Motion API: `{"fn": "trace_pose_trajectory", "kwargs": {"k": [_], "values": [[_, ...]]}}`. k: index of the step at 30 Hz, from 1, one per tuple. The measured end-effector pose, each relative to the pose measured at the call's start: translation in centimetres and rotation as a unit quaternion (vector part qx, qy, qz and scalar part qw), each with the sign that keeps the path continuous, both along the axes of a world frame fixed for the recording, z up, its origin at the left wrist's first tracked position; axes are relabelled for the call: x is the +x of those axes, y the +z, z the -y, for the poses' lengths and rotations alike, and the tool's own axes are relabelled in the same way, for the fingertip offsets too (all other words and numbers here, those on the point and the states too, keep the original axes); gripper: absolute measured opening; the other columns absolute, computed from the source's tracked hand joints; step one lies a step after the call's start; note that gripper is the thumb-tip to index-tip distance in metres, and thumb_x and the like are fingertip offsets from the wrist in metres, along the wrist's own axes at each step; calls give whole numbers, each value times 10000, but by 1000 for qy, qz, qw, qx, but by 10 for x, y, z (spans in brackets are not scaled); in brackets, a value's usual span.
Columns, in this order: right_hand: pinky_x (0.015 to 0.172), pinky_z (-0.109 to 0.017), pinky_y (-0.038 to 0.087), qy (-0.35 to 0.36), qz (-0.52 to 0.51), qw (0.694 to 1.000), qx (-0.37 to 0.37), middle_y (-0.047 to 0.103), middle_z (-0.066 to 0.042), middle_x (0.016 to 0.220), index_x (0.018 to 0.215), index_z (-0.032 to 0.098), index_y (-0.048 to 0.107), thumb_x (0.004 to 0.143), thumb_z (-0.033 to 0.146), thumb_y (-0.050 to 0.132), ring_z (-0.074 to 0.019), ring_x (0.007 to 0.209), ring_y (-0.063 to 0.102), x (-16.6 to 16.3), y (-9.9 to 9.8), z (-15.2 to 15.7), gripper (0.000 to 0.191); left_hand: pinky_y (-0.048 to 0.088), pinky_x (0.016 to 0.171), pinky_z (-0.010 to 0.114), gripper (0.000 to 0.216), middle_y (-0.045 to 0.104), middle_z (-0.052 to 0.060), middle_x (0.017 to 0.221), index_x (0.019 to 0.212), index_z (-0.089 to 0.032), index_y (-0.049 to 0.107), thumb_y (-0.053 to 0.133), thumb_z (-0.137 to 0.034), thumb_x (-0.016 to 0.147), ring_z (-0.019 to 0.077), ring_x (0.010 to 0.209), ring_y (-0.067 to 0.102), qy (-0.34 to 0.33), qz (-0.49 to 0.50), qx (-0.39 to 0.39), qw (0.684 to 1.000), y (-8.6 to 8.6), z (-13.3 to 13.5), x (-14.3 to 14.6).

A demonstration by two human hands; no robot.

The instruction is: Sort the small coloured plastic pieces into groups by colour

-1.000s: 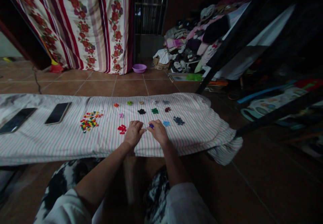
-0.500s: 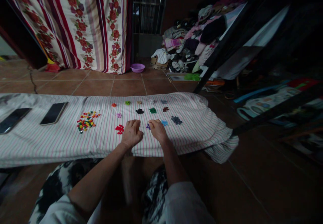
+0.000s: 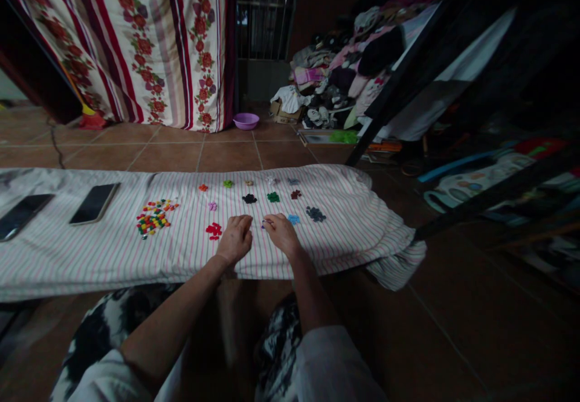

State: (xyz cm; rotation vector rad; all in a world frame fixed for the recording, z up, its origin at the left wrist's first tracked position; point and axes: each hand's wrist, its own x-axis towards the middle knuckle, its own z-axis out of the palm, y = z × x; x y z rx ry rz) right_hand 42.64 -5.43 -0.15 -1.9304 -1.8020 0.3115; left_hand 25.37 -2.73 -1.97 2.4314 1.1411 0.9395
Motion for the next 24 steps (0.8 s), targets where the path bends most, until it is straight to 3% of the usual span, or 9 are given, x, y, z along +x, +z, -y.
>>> {"fn": "trace_pose_trajectory", "kwargs": {"k": [8,18,24], "values": [[902,-275,431,-16,-12,999,49,678,-67,1048,1077,201,667,922,155,384,-168,996,595,8,2,1,326,457,994,441,354,620,63,1157,1143,-215,581,476,-157,810,221,1122,489,5,13,-6,1000,1,0,0],[889,-312,411,-190,-7,975,116,663,-109,1024,1044,160,664,895,202,381,-209,995,570,47,-4,13,323,456,977,423,302,643,57,1120,1094,-204,601,493,-189,812,224,1073,519,27,-2,10,1000,0,0,0],[982,-367,337,-164,21,981,104,671,-112,1083,1024,144,670,869,195,454,-221,1058,549,51,-14,11,271,459,983,409,301,638,69,1143,1102,-192,598,473,-178,828,217,1088,519,22,-2,17,1000,-2,-2,-1]]}}
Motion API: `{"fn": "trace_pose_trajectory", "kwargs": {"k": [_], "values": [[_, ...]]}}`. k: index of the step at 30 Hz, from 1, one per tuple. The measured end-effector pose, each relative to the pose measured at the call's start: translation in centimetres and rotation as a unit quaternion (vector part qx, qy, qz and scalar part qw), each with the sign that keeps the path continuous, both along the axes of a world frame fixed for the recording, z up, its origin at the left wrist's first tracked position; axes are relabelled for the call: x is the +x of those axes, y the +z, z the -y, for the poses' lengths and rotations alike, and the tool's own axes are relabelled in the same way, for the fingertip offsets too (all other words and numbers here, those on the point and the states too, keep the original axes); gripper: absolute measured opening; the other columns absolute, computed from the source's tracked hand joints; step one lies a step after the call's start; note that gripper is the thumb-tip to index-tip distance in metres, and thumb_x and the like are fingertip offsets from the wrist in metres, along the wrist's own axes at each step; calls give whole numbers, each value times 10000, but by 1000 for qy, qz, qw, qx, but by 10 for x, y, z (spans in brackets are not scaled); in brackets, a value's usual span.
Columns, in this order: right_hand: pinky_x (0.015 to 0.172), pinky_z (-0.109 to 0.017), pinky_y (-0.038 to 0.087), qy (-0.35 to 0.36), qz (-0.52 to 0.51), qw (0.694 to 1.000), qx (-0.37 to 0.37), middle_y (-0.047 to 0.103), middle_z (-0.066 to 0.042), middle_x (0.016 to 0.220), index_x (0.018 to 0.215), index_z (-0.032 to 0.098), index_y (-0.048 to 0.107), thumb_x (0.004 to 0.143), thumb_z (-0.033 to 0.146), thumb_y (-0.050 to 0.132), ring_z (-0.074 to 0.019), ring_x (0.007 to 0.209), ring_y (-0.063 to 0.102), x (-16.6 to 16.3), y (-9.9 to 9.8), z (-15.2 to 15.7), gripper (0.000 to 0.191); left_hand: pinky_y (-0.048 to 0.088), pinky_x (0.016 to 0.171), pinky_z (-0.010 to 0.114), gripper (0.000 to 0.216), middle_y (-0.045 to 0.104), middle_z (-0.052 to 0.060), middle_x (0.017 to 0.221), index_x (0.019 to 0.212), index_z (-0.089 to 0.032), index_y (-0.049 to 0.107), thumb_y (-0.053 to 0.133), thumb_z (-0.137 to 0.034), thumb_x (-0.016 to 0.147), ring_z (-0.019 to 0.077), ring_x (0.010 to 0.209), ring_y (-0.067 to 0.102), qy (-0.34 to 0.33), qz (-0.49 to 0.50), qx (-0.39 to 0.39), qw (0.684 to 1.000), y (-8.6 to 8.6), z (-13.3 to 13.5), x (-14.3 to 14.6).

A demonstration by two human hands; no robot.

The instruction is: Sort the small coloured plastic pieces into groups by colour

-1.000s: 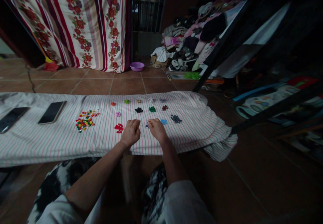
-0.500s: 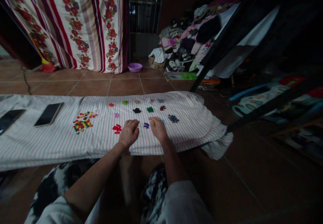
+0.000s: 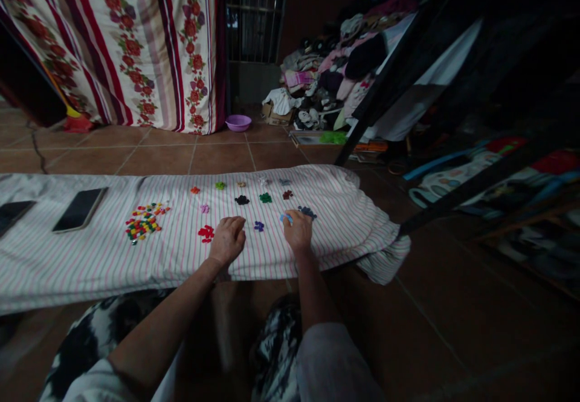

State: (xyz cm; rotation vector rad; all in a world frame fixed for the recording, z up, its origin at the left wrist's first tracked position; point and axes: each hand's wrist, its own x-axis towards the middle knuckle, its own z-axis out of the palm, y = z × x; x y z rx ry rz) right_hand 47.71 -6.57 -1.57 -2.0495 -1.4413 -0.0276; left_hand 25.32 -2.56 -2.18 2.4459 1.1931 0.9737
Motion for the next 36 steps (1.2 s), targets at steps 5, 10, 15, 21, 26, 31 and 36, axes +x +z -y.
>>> {"fn": "trace_pose_trajectory", "kwargs": {"k": [5,10,15,21,26,31,36], "values": [[1022,-374,313,42,7,999,24,657,-99,1166,1059,158,671,865,204,499,-218,1123,531,-3,-10,-9,263,466,986,416,275,633,85,1159,1089,-176,614,481,-210,851,226,1099,518,12,-15,11,1000,-2,-1,0],[998,-370,338,43,20,999,22,672,-107,1127,1045,152,672,859,158,502,-223,1090,555,-7,-18,-14,252,483,973,426,255,636,82,1160,1071,-185,625,496,-223,855,227,1088,530,13,-17,23,1000,-1,0,0],[954,-362,357,44,25,999,18,679,-98,1062,1006,170,665,843,119,499,-219,1046,560,-8,-19,-11,239,485,975,411,235,639,85,1151,1050,-176,628,482,-222,872,221,1089,533,8,-15,24,1000,1,1,1],[950,-356,359,76,0,997,23,674,-89,1046,977,166,654,825,93,488,-216,1041,551,-7,-20,-8,237,484,973,401,241,649,81,1122,1069,-175,616,472,-221,882,215,1093,532,1,-10,9,1000,3,2,1],[949,-361,372,106,-15,994,30,664,-80,1048,964,179,653,809,75,479,-215,1041,547,-8,-21,-6,255,479,985,395,242,643,88,1141,1063,-165,621,467,-221,885,214,1108,529,2,-11,6,1000,1,2,1],[942,-362,386,119,-18,992,30,657,-81,1057,958,188,655,805,70,474,-216,1047,542,-10,-19,-4,265,479,995,403,247,637,87,1163,1070,-174,621,470,-219,880,214,1120,529,3,-10,11,1000,0,1,1],[966,-370,383,119,-22,992,38,659,-80,1077,954,190,667,794,66,457,-213,1061,542,-12,-17,-4,291,482,996,416,283,632,85,1174,1116,-184,608,478,-215,866,219,1129,533,-3,-21,18,1000,1,0,1]]}}
